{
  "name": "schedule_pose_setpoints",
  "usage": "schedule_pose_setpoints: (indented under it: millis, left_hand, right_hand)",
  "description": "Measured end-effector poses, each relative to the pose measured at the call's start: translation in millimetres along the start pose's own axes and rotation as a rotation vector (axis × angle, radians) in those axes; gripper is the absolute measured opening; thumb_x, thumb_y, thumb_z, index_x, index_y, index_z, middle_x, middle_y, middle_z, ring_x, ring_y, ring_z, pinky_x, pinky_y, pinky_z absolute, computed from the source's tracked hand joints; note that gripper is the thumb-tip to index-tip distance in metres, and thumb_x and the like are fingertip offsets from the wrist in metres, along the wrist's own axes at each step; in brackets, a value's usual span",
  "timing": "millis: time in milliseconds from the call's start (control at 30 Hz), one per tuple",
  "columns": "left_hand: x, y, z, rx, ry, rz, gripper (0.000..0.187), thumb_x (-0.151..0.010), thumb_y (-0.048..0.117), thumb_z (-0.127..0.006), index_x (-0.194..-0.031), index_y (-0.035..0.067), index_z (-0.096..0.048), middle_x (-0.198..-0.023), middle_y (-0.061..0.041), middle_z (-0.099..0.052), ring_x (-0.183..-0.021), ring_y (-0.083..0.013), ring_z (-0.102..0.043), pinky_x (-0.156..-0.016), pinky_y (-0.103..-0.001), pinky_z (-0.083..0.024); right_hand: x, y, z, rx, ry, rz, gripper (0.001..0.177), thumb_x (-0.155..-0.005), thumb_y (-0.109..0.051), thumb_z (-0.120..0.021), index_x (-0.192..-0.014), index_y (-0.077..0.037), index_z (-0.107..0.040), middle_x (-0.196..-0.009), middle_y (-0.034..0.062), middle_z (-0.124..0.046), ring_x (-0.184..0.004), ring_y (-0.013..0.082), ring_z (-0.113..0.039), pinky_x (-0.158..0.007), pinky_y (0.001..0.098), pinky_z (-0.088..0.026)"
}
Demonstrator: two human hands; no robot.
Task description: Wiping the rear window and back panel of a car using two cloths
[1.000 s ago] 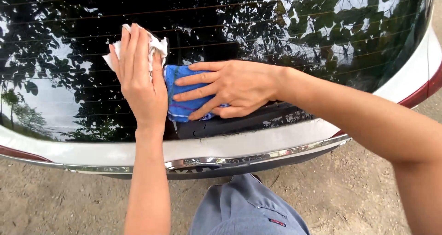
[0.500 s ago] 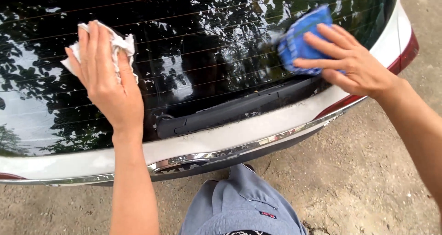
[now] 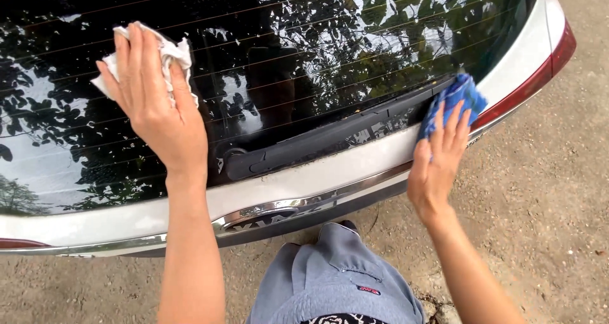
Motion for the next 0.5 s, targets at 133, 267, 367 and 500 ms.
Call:
schedule_pose_setpoints:
  millis: [133, 267, 367, 500]
  left_hand:
    - [-3.1, 5.4, 2.0, 0.005, 0.003, -0.01, 0.036, -0.125, 0.002, -0.065, -0.159, -0.001, -0.055, -0.165, -0.018, -0.055, -0.159, -0.0356, -0.046, -0.137, -0.061, -0.02]
    - [-4.3, 6.1, 1.7, 0.017, 0.011, -0.019, 0.034, -0.124, 0.002, -0.065, -0.156, -0.001, -0.058, -0.163, -0.017, -0.056, -0.158, -0.0345, -0.045, -0.137, -0.061, -0.022]
    - [-5.0, 5.7, 1.8, 0.018, 0.006, -0.019, 0.035, -0.124, 0.003, -0.067, -0.157, 0.001, -0.057, -0.164, -0.015, -0.056, -0.158, -0.0326, -0.044, -0.138, -0.06, -0.022]
    - [-6.5, 5.0, 0.8, 0.025, 0.014, -0.042, 0.033, -0.124, 0.007, -0.067, -0.156, 0.0, -0.059, -0.162, -0.014, -0.057, -0.157, -0.0319, -0.046, -0.137, -0.059, -0.023]
  right_hand:
    - [31.2, -46.2, -19.2, -0.003, -0.04, -0.011, 0.065, -0.115, -0.038, -0.021, -0.178, -0.019, -0.014, -0.185, 0.0077, -0.001, -0.173, 0.0306, 0.003, -0.143, 0.0601, -0.001]
    - [68.9, -94.7, -53.9, -0.015, -0.005, 0.255, 0.062, -0.117, -0.031, -0.034, -0.177, -0.021, -0.021, -0.186, 0.004, -0.007, -0.175, 0.0324, -0.003, -0.146, 0.0595, -0.003]
    - [97.3, -132.9, -80.5, -0.057, -0.058, 0.353, 0.066, -0.11, -0.03, -0.047, -0.174, -0.022, -0.031, -0.184, 0.0052, -0.013, -0.173, 0.0403, -0.007, -0.144, 0.0643, -0.003]
    - [117.6, -178.3, -87.8, -0.083, -0.199, 0.452, 0.064, -0.106, -0.031, -0.053, -0.169, -0.021, -0.043, -0.18, 0.0113, -0.024, -0.17, 0.0455, -0.015, -0.139, 0.0695, -0.007]
Point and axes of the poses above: each hand's wrist, its own x-axis away from the middle knuckle, its own z-axis out of the back of the hand, y = z × x, the point moved 3 cm from there along -x, towards the middle knuckle
